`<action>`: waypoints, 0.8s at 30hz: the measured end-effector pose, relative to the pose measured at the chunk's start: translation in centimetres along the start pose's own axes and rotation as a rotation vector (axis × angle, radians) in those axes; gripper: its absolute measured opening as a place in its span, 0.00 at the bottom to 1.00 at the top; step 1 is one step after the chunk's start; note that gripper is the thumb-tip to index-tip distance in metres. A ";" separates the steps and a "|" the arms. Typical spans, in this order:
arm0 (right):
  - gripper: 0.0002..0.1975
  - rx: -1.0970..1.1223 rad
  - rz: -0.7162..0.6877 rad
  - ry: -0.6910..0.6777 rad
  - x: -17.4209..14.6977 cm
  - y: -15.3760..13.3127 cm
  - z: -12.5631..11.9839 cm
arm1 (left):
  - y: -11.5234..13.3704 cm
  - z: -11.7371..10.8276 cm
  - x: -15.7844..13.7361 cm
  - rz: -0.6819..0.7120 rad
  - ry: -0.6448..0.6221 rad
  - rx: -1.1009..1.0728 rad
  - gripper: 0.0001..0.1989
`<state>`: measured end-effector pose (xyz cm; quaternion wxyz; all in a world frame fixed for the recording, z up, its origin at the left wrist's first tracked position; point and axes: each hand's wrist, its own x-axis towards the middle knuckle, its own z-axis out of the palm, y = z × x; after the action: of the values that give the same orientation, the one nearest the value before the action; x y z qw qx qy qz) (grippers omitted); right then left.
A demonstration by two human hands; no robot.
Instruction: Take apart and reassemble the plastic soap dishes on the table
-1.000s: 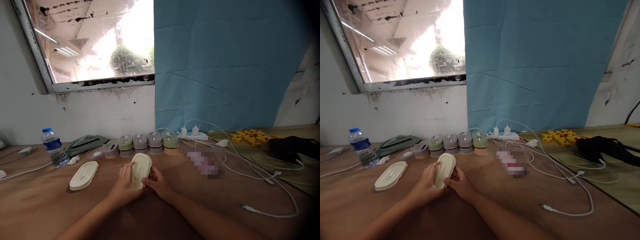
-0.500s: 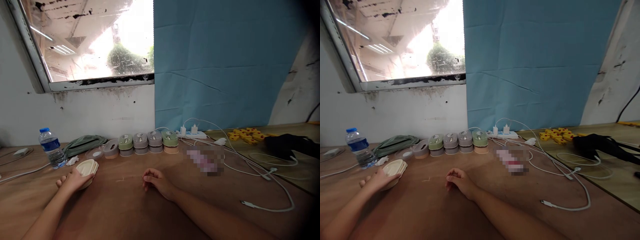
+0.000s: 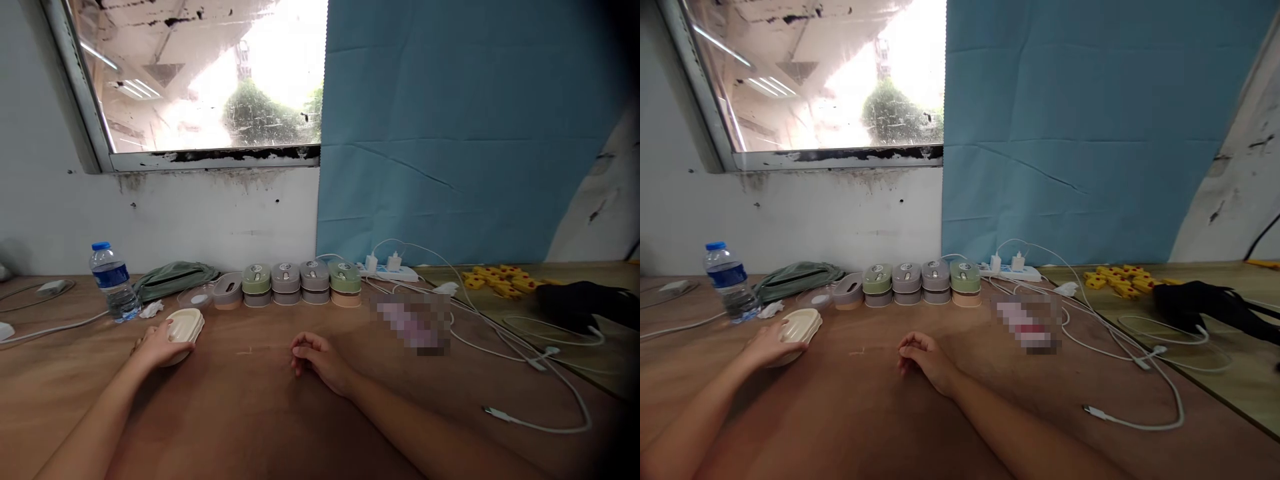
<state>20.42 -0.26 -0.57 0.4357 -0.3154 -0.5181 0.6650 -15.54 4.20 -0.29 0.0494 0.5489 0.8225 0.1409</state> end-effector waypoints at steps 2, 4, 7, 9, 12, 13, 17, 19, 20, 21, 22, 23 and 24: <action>0.08 0.000 0.000 -0.004 0.1 0.1 0.0 | -0.1 -0.1 0.2 -0.004 -0.016 0.021 0.45; 0.08 0.001 -0.001 -0.009 0.1 0.1 -0.1 | -0.1 -0.3 0.3 0.006 -0.004 0.026 0.43; 0.08 0.003 -0.001 -0.017 0.2 0.3 -0.1 | -0.3 -0.4 0.7 0.029 0.020 0.018 0.41; 0.08 0.002 0.001 -0.018 0.2 0.3 -0.2 | -0.6 -0.5 1.0 0.058 0.033 0.010 0.40; 0.08 0.001 0.005 -0.016 0.2 0.4 -0.2 | -1.2 -0.6 1.4 0.084 0.048 -0.007 0.40; 0.08 0.002 0.006 -0.015 0.2 0.3 -0.1 | -1.4 -0.6 1.5 0.079 0.050 -0.015 0.40; 0.08 0.000 0.010 -0.011 0.2 0.2 0.0 | -1.8 -0.8 1.8 0.068 0.029 -0.022 0.44; 0.08 -0.002 0.012 -0.012 0.2 0.1 0.0 | -2.0 -0.7 1.9 0.071 0.021 -0.004 0.44; 0.08 -0.003 0.012 -0.013 0.1 0.1 0.1 | -2.1 -0.6 2.0 0.076 0.027 0.006 0.44; 0.08 -0.004 0.013 -0.013 0.1 0.1 0.1 | -2.2 -0.5 2.1 0.084 0.038 0.016 0.43; 0.08 -0.005 0.013 -0.014 0.1 0.1 0.1 | -2.3 -0.4 2.2 0.097 0.054 0.022 0.43; 0.09 -0.005 0.013 -0.014 0.1 0.0 0.1 | -2.5 -0.2 2.3 0.116 0.070 0.020 0.42; 0.09 -0.005 0.013 -0.014 0.1 0.0 0.1 | -2.6 -0.1 2.4 0.125 0.103 0.005 0.42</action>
<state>20.29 -0.20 -0.57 0.4269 -0.3153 -0.5209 0.6686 -18.84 5.44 -0.81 -0.0030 0.5913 0.7884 0.1697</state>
